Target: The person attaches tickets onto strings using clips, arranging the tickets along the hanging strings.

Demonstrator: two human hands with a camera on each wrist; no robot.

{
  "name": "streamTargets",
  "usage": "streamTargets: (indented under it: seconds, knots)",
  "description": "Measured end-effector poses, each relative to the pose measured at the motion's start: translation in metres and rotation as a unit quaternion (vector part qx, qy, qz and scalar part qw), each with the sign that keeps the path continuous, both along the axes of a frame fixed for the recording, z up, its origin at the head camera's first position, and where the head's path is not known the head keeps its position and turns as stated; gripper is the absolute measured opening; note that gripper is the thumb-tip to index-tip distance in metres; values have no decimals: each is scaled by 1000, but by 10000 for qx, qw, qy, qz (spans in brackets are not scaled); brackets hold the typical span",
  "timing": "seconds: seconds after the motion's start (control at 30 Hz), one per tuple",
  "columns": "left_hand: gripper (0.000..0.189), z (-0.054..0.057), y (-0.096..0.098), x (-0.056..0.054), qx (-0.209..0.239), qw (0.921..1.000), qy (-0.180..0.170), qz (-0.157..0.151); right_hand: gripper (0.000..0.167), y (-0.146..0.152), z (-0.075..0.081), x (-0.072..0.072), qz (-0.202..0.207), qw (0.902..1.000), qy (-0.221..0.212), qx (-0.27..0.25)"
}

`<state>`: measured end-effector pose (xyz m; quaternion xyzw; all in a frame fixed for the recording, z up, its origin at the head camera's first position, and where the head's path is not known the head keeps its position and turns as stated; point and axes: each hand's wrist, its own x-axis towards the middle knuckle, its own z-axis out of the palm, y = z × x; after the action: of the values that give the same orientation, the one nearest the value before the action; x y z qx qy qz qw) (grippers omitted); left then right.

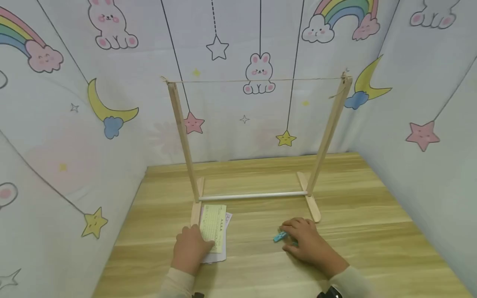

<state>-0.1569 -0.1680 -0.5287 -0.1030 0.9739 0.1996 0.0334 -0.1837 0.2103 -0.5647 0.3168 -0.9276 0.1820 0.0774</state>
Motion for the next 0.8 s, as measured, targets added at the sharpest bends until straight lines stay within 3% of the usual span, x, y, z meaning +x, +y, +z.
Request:
streamTargets:
  seconds: [0.27, 0.5, 0.63, 0.8]
  knots:
    - [52, 8, -1, 2, 239, 9997, 67, 46, 46, 2, -14, 6, -529, 9971, 388, -377]
    - [45, 4, -7, 0, 477, 9986, -241, 5, 25, 4, -16, 4, -529, 9941, 548, -777]
    - [49, 4, -10, -2, 437, 9987, -269, -62, 32, 5, -17, 4, -636, 9940, 553, -703]
    - [47, 2, -10, -1, 456, 9989, 38, -50, 40, 6, -14, 6, -890, 9942, 448, -400]
